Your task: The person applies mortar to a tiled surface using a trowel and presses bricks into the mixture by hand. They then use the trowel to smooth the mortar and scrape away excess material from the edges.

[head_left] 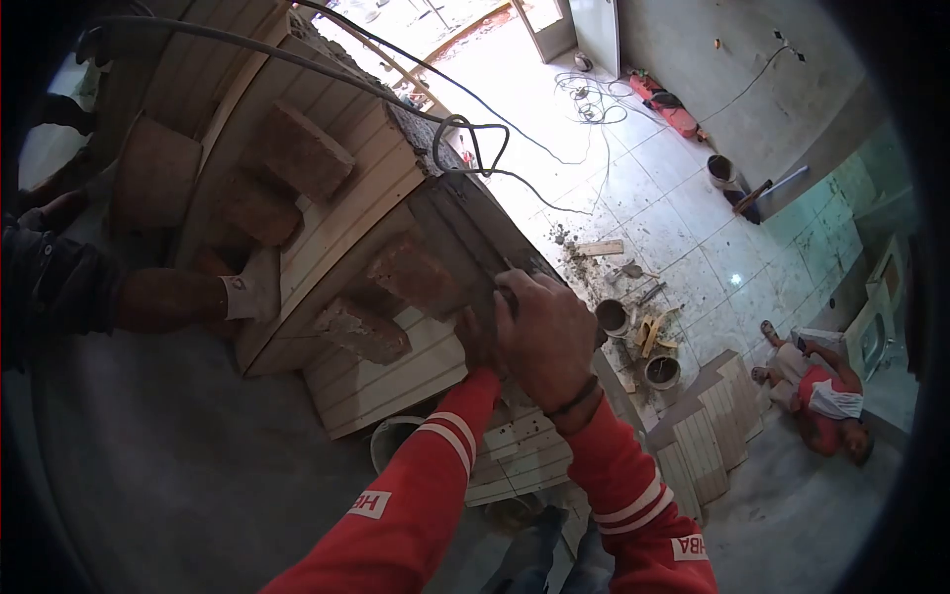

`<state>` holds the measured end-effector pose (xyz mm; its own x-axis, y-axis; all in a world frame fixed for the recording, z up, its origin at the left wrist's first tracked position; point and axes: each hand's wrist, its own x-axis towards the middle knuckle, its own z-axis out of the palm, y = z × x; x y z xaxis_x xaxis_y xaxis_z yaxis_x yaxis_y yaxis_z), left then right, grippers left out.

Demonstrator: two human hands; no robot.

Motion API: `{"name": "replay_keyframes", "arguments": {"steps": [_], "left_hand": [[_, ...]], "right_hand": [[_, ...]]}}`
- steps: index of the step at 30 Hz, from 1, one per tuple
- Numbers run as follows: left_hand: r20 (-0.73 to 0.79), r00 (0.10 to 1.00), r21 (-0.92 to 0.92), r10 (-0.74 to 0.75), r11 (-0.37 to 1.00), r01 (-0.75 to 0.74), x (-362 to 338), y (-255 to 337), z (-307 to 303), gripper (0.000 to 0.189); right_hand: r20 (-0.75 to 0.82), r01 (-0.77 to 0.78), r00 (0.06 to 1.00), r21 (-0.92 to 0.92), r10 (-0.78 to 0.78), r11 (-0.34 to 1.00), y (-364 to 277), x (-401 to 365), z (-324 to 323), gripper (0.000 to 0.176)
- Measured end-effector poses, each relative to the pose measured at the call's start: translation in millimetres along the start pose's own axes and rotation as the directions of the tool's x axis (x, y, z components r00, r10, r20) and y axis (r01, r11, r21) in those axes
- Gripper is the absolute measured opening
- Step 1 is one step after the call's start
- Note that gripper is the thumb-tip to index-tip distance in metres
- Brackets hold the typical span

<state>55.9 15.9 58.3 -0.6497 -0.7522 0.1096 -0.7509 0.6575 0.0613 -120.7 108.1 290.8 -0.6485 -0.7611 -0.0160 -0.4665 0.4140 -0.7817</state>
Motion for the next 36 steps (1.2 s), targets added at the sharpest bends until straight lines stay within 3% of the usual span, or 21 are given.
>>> {"name": "replay_keyframes", "arguments": {"steps": [1, 4, 5, 7, 9, 11, 12, 15, 17, 20, 23, 25, 28, 30, 34, 36], "left_hand": [[-0.002, 1.0, 0.011, 0.02, 1.0, -0.02, -1.1, -8.7, 11.4, 0.079], [-0.019, 0.996, 0.04, 0.085, 0.996, -0.084, 7.7, -27.6, 39.2, 0.068], [-0.019, 0.996, 0.043, 0.091, 0.995, -0.09, 11.6, -23.2, 35.2, 0.068], [-0.078, 0.997, -0.111, 0.012, 0.994, -0.021, 13.9, -8.9, 12.7, 0.053], [-0.029, 0.999, -0.168, -0.024, 0.986, 0.019, 9.9, -10.0, 6.4, 0.053], [-0.002, 0.999, -0.237, -0.045, 0.971, 0.043, 19.6, -4.9, 4.7, 0.054], [0.02, 0.999, -0.235, -0.044, 0.971, 0.047, 19.0, -5.6, 4.5, 0.058], [0.053, 0.997, -0.218, -0.059, 0.974, 0.069, 14.4, -8.5, 2.6, 0.061], [0.064, 0.996, -0.217, -0.06, 0.974, 0.072, 13.7, -10.0, 4.3, 0.059], [0.09, 0.994, -0.219, -0.062, 0.972, 0.081, 17.6, -7.9, -2.8, 0.057], [0.101, 0.993, -0.223, -0.062, 0.971, 0.083, 17.7, -10.3, -0.8, 0.055], [0.107, 0.992, -0.219, -0.063, 0.972, 0.085, 20.9, -8.3, -7.0, 0.053], [0.13, 0.989, -0.212, -0.072, 0.972, 0.098, 23.0, -8.3, -9.4, 0.051], [0.146, 0.985, -0.218, -0.091, 0.968, 0.122, 23.3, -8.8, -9.6, 0.049], [0.187, 0.973, -0.266, -0.138, 0.946, 0.185, 21.4, -10.2, -6.1, 0.046], [0.119, 0.987, -0.252, -0.112, 0.958, 0.139, 19.8, -12.1, -4.6, 0.047]], "right_hand": [[-0.037, 0.021, 0.999, 0.114, -0.017, 0.993, 7.4, -7.3, 0.1, 0.017], [-0.06, 0.021, 0.998, 0.117, -0.014, 0.993, 44.4, -33.5, 4.4, 0.017], [-0.143, 0.057, 0.989, 0.151, -0.035, 0.987, 62.3, -41.4, 10.3, 0.018], [-0.217, 0.094, 0.975, 0.19, -0.052, 0.977, 107.2, -50.7, 29.5, 0.018], [-0.096, -0.184, 0.972, 0.268, 0.217, 0.946, 139.0, -56.0, 43.6, 0.019], [-0.08, -0.212, 0.968, 0.248, 0.238, 0.945, 138.7, -62.1, 47.7, 0.019], [-0.063, -0.241, 0.963, 0.233, 0.262, 0.942, 132.4, -59.4, 48.0, 0.019], [-0.056, -0.042, 0.996, 0.329, 0.064, 0.943, 64.8, -54.6, 41.5, 0.018], [-0.013, 0.055, 0.998, 0.484, -0.055, 0.873, 16.8, -46.1, 35.7, 0.023], [0.017, 0.098, 0.992, 0.533, -0.126, 0.841, -45.8, -17.6, 31.4, 0.025], [0.057, 0.111, 0.988, 0.385, -0.143, 0.916, -79.2, 36.9, 30.4, 0.022], [0.163, 0.102, 0.98, 0.074, -0.113, 0.992, -94.0, 69.0, 26.8, 0.02], [0.228, 0.154, 0.963, -0.045, -0.14, 0.987, -90.6, 77.3, -6.2, 0.02], [0.279, 0.068, 0.96, -0.15, -0.024, 0.986, -93.3, 63.0, -30.1, 0.021], [0.275, 0.04, 0.961, -0.269, 0.037, 0.962, -108.0, 56.5, -44.8, 0.022], [0.272, 0.045, 0.962, -0.281, 0.035, 0.959, -116.2, 68.2, -42.1, 0.023]]}}
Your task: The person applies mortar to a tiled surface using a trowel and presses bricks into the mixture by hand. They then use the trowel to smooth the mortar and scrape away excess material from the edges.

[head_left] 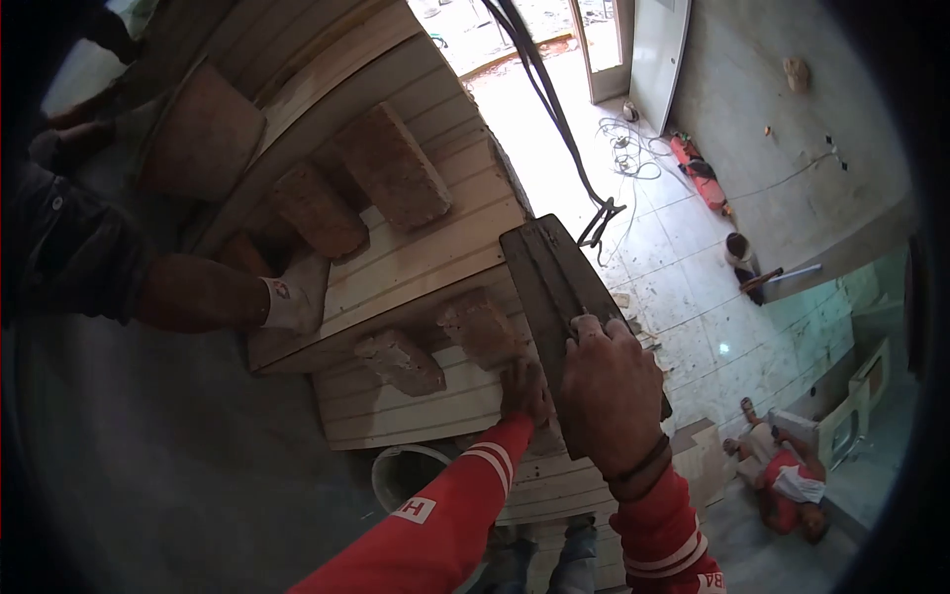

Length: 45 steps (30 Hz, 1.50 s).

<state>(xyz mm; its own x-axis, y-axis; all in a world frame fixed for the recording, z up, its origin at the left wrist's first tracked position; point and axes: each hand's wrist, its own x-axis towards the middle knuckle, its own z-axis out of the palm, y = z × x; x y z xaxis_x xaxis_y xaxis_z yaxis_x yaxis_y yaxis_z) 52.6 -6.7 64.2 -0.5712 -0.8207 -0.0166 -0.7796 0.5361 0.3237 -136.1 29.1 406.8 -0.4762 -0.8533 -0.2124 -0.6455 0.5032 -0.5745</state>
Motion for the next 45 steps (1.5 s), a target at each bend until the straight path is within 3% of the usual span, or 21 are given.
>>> {"name": "replay_keyframes", "arguments": {"steps": [2, 5, 7, 9, 11, 12, 14, 16, 18, 20, 22, 25, 29, 31, 32, 34, 39, 42, 45], "left_hand": [[-0.059, 0.997, 0.029, 0.042, 0.999, -0.04, -0.5, -0.2, 6.4, 0.048], [-0.142, 0.99, -0.102, -0.01, 0.995, -0.005, 2.9, 0.1, 7.8, 0.049], [-0.078, 0.995, 0.02, 0.068, 0.998, -0.066, 1.5, -0.3, -6.9, 0.05], [-0.031, 0.999, -0.013, 0.044, 0.999, -0.044, 0.3, 0.4, -9.3, 0.051], [0.03, 0.999, -0.034, 0.042, 0.999, -0.04, 1.2, -0.3, -9.1, 0.052], [-0.012, 0.998, -0.027, 0.066, 0.997, -0.067, 1.7, -1.2, -8.2, 0.052], [-0.035, 0.995, -0.014, 0.093, 0.996, -0.094, -0.3, -1.2, -7.4, 0.052], [-0.034, 0.997, -0.024, 0.065, 0.998, -0.066, 2.8, 1.4, -8.9, 0.052], [-0.035, 0.996, -0.031, 0.082, 0.996, -0.083, 2.9, 2.7, -10.3, 0.051], [-0.024, 0.994, -0.023, 0.11, 0.994, -0.111, 7.2, 5.4, -7.4, 0.05], [-0.092, 0.992, -0.077, 0.086, 0.993, -0.094, 3.1, 7.6, -4.1, 0.05], [-0.051, 0.998, -0.006, 0.045, 0.999, -0.045, 1.2, -3.3, 10.5, 0.053], [0.007, 0.992, 0.113, 0.123, 0.986, -0.123, -5.7, -30.7, 42.3, 0.056], [-0.032, 0.991, 0.153, 0.129, 0.98, -0.123, -2.0, -18.1, 29.2, 0.058], [-0.028, 0.992, 0.156, 0.126, 0.981, -0.12, -1.2, -13.1, 22.1, 0.058], [-0.043, 0.99, 0.043, 0.132, 0.991, -0.131, 3.1, -7.6, 14.0, 0.058], [-0.043, 0.991, 0.042, 0.124, 0.992, -0.123, 4.3, -5.9, 14.8, 0.058], [-0.051, 0.991, 0.046, 0.124, 0.991, -0.122, 3.1, -8.4, 16.8, 0.056], [-0.036, 0.991, 0.053, 0.127, 0.991, -0.125, 4.0, -8.0, 13.9, 0.054]], "right_hand": [[-0.01, 0.035, 0.999, -0.028, -0.035, 0.999, -5.8, 19.9, 2.6, 0.023], [-0.078, 0.116, 0.99, -0.025, -0.118, 0.993, -14.0, 63.4, 19.6, 0.019], [-0.139, 0.171, 0.976, 0.002, -0.169, 0.985, -19.0, 102.7, 30.9, 0.016], [-0.139, 0.165, 0.977, 0.009, -0.162, 0.986, -22.1, 141.8, 42.4, 0.017], [-0.293, 0.123, 0.953, 0.142, -0.077, 0.982, -16.3, 167.9, 59.1, 0.024], [-0.297, 0.103, 0.953, 0.156, -0.053, 0.982, -5.1, 167.0, 69.3, 0.024], [-0.396, 0.223, 0.918, 0.557, 0.02, 0.8, 31.7, 147.6, 91.9, 0.031], [-0.388, 0.229, 0.921, 0.602, 0.03, 0.765, 77.5, 129.9, 122.2, 0.032], [-0.302, 0.171, 0.947, 0.768, 0.113, 0.618, 113.8, 113.3, 147.9, 0.032], [0.172, -0.244, 0.961, 0.896, 0.216, 0.372, 122.4, 90.1, 131.4, 0.033], [0.152, -0.21, 0.972, 0.906, 0.18, 0.367, 120.1, 93.8, 127.9, 0.034], [0.003, -0.004, 1.0, 0.862, 0.003, 0.506, 116.4, 105.1, 118.5, 0.034], [0.041, -0.034, 0.999, 0.86, -0.003, 0.509, 112.5, 125.3, 124.2, 0.033], [-0.021, 0.073, 0.995, 0.792, -0.093, 0.606, 110.9, 146.1, 118.8, 0.035], [-0.016, 0.069, 0.996, 0.794, -0.093, 0.604, 107.5, 159.9, 120.7, 0.035], [-0.162, 0.22, 0.976, 0.741, -0.148, 0.634, 99.0, 199.6, 129.2, 0.04], [-0.149, 0.246, 0.969, 0.692, -0.199, 0.679, 76.7, 297.6, 139.5, 0.044], [-0.146, 0.256, 0.965, 0.7, -0.217, 0.666, 78.5, 294.5, 142.9, 0.045], [-0.143, 0.224, 0.974, 0.709, -0.175, 0.669, 101.4, 239.1, 145.6, 0.043]]}}
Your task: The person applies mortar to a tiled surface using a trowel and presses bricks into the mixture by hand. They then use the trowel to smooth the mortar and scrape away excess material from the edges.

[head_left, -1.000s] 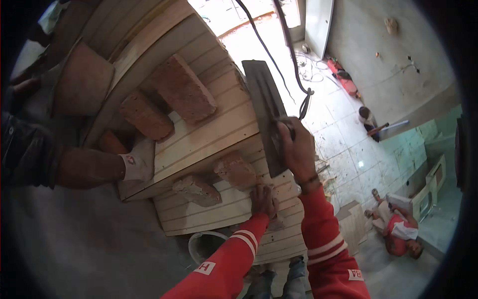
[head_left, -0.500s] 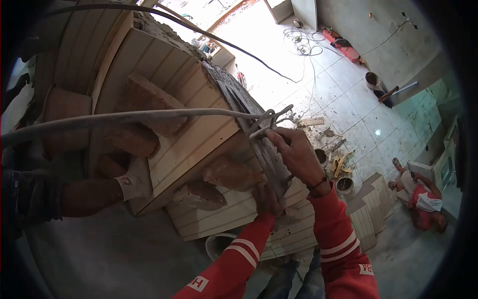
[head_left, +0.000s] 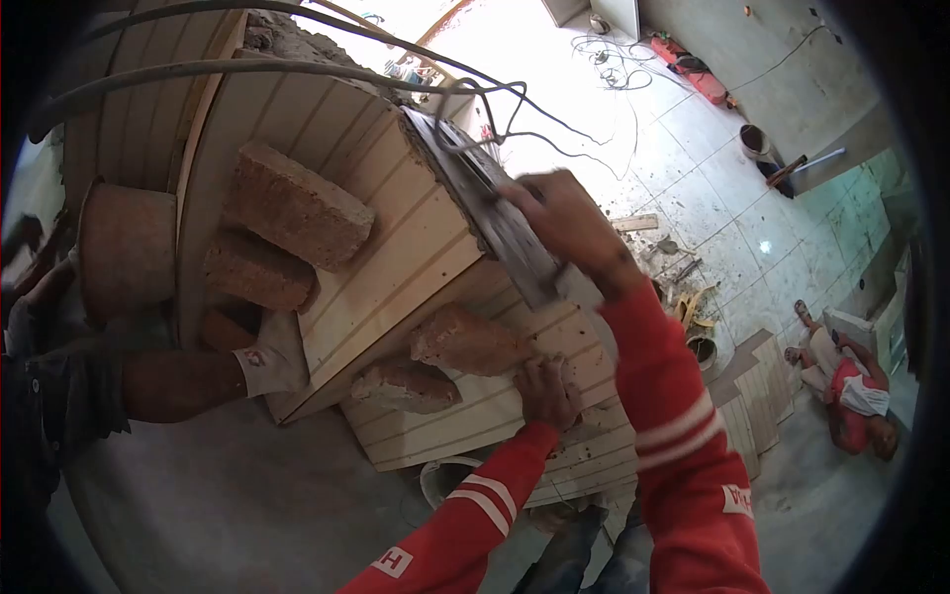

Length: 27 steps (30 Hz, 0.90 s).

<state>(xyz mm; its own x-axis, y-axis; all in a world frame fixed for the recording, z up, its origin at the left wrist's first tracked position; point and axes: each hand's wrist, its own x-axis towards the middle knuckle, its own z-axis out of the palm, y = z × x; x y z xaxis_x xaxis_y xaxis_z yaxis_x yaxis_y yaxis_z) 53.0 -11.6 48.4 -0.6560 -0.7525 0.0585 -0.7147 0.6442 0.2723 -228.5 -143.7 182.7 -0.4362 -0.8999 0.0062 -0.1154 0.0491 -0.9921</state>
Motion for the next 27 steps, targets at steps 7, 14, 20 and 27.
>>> {"name": "replay_keyframes", "arguments": {"steps": [7, 14, 20, 27], "left_hand": [[0.005, 1.0, -0.007, 0.012, 1.0, -0.012, -0.6, -2.1, 3.0, 0.053], [-0.014, 1.0, 0.016, 0.001, 1.0, -0.001, 1.1, 3.2, -1.0, 0.056], [0.037, 0.999, -0.034, -0.025, 0.999, 0.026, 1.3, 2.0, -3.2, 0.055], [0.035, 0.999, -0.008, -0.002, 1.0, 0.002, -0.9, -1.2, 3.9, 0.058]], "right_hand": [[-0.038, 0.021, 0.999, -0.05, -0.023, 0.999, -12.8, 19.3, 2.4, 0.039], [0.056, -0.034, 0.998, -0.047, 0.036, 0.998, -3.2, 41.7, 3.9, 0.042], [-0.012, -0.14, 0.99, 0.07, 0.141, 0.988, 6.9, -32.4, 1.0, 0.042], [-0.04, -0.026, 0.999, -0.067, 0.024, 0.997, -5.2, 85.5, 17.7, 0.044]]}}
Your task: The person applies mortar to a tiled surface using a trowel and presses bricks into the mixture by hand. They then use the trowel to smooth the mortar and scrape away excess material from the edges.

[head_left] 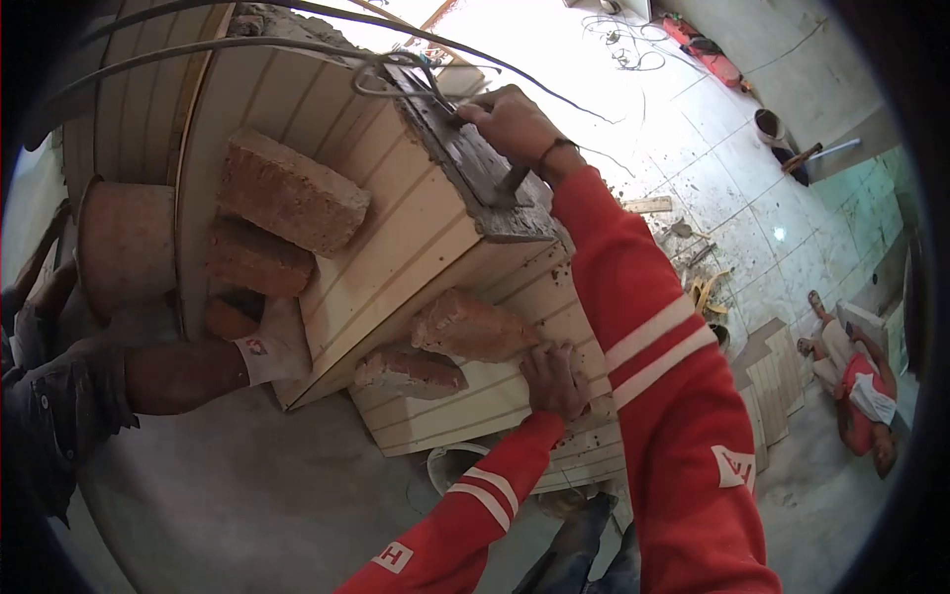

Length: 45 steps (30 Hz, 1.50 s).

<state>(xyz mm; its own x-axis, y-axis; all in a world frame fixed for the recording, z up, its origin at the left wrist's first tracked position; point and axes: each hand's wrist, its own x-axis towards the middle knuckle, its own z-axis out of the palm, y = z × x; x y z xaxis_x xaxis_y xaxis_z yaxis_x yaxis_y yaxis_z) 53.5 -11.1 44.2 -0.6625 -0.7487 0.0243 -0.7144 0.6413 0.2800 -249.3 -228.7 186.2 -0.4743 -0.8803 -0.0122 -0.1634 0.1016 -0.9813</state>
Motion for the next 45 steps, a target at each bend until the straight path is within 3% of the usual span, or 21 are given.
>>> {"name": "replay_keyframes", "arguments": {"steps": [2, 5, 7, 10, 11, 12, 13, 14, 15, 17, 20, 22, 25, 27, 30, 31, 34, 36, 38, 41, 45], "left_hand": [[-0.002, 1.0, 0.012, -0.012, 1.0, 0.012, -0.7, 1.2, 1.7, 0.058], [-0.025, 0.999, 0.015, 0.021, 1.0, -0.021, 0.7, 2.8, -1.9, 0.058], [0.026, 1.0, -0.026, -0.011, 1.0, 0.011, -0.2, 1.5, -1.2, 0.058], [0.025, 0.999, 0.048, -0.021, 0.999, 0.02, -1.7, 1.5, -0.2, 0.053], [0.019, 1.0, 0.052, -0.02, 0.998, 0.019, 0.9, -0.7, 0.0, 0.053], [0.003, 1.0, 0.06, -0.014, 0.998, 0.014, 1.2, -0.7, 1.1, 0.055], [-0.006, 1.0, 0.065, -0.009, 0.998, 0.009, -0.7, 1.2, 0.5, 0.057], [-0.002, 1.0, 0.066, -0.012, 0.998, 0.012, -2.4, 2.3, 0.7, 0.057], [0.007, 0.999, 0.039, -0.052, 0.998, 0.052, -1.2, 3.8, 0.5, 0.056], [0.028, 0.996, 0.02, -0.089, 0.996, 0.088, -2.3, 3.0, -0.2, 0.054], [0.006, 1.0, 0.087, 0.006, 0.996, -0.007, 0.1, 1.0, 0.1, 0.052], [-0.067, 0.997, 0.06, 0.026, 0.998, -0.022, 1.3, 2.6, 1.1, 0.052], [-0.015, 0.999, 0.027, -0.044, 0.999, 0.045, 2.0, 7.7, -2.7, 0.053], [-0.018, 0.999, 0.045, -0.031, 0.998, 0.031, 0.8, 4.1, 0.3, 0.054], [-0.021, 1.0, 0.094, -0.021, 0.995, 0.023, -1.7, 2.1, 2.2, 0.055], [-0.016, 0.999, 0.118, -0.032, 0.992, 0.034, -4.3, 3.4, 3.0, 0.055], [0.01, 0.997, 0.039, -0.075, 0.996, 0.075, -5.0, -0.5, 5.7, 0.055], [0.022, 0.998, 0.056, -0.058, 0.997, 0.057, -6.4, -0.1, 2.6, 0.056], [0.033, 0.998, 0.066, -0.047, 0.997, 0.044, -3.2, -0.9, 2.2, 0.057], [-0.005, 1.0, 0.004, 0.002, 1.0, -0.002, -2.8, -0.4, 3.5, 0.059], [0.01, 1.0, 0.076, 0.006, 0.997, -0.007, -0.2, 6.6, -1.2, 0.053]], "right_hand": [[0.114, -0.029, 0.993, 0.067, 0.021, 0.997, 0.2, -4.9, -8.0, 0.052], [0.06, -0.068, 0.996, 0.154, 0.06, 0.986, 25.9, -65.1, -10.5, 0.036], [-0.013, 0.034, 0.999, 0.159, -0.032, 0.987, 36.3, -119.0, -18.1, 0.033], [0.016, -0.063, 0.998, 0.241, 0.062, 0.968, 27.1, -134.2, -22.8, 0.031], [0.048, -0.081, 0.996, 0.149, 0.074, 0.985, 18.7, -119.2, -26.2, 0.029], [-0.07, 0.265, 0.959, -0.111, -0.274, 0.958, 41.3, -93.8, -8.1, 0.031], [-0.088, 0.525, 0.797, -0.386, -0.597, 0.758, 65.3, -67.2, 8.4, 0.034], [0.006, 0.28, 0.959, -0.166, -0.283, 0.946, 45.7, -43.4, 5.2, 0.037], [0.016, -0.003, 1.0, -0.051, 0.004, 0.999, 25.1, -20.2, 5.7, 0.043], [0.123, -0.02, 0.992, 0.023, 0.017, 1.0, 22.4, 27.4, 10.8, 0.051], [0.018, 0.015, 1.0, 0.009, -0.015, 1.0, 29.4, 21.0, 13.5, 0.049], [0.029, 0.013, 0.999, 0.066, -0.015, 0.998, 44.3, -17.0, 8.0, 0.042], [-0.042, 0.056, 0.998, 0.136, -0.051, 0.989, 55.8, -103.1, -8.3, 0.034], [-0.02, -0.024, 0.999, 0.226, 0.03, 0.974, 51.4, -132.9, -14.2, 0.031], [-0.114, 0.121, 0.987, 0.056, -0.114, 0.991, 46.9, -108.5, -9.6, 0.031], [-0.058, 0.187, 0.982, 0.17, -0.179, 0.968, 54.0, -79.7, -0.9, 0.034], [0.13, -0.052, 0.991, 0.103, 0.038, 0.993, 26.5, -3.4, 3.2, 0.041], [0.026, -0.05, 0.999, 0.101, 0.048, 0.994, 46.5, 27.8, 24.2, 0.04], [-0.053, 0.06, 0.997, 0.033, -0.058, 0.998, 52.7, 25.3, 25.1, 0.039], [0.086, -0.05, 0.996, 0.19, 0.034, 0.98, 65.8, -48.0, 2.5, 0.035], [0.028, -0.054, 0.998, 0.206, 0.049, 0.977, 66.7, -144.6, -19.0, 0.033]]}}
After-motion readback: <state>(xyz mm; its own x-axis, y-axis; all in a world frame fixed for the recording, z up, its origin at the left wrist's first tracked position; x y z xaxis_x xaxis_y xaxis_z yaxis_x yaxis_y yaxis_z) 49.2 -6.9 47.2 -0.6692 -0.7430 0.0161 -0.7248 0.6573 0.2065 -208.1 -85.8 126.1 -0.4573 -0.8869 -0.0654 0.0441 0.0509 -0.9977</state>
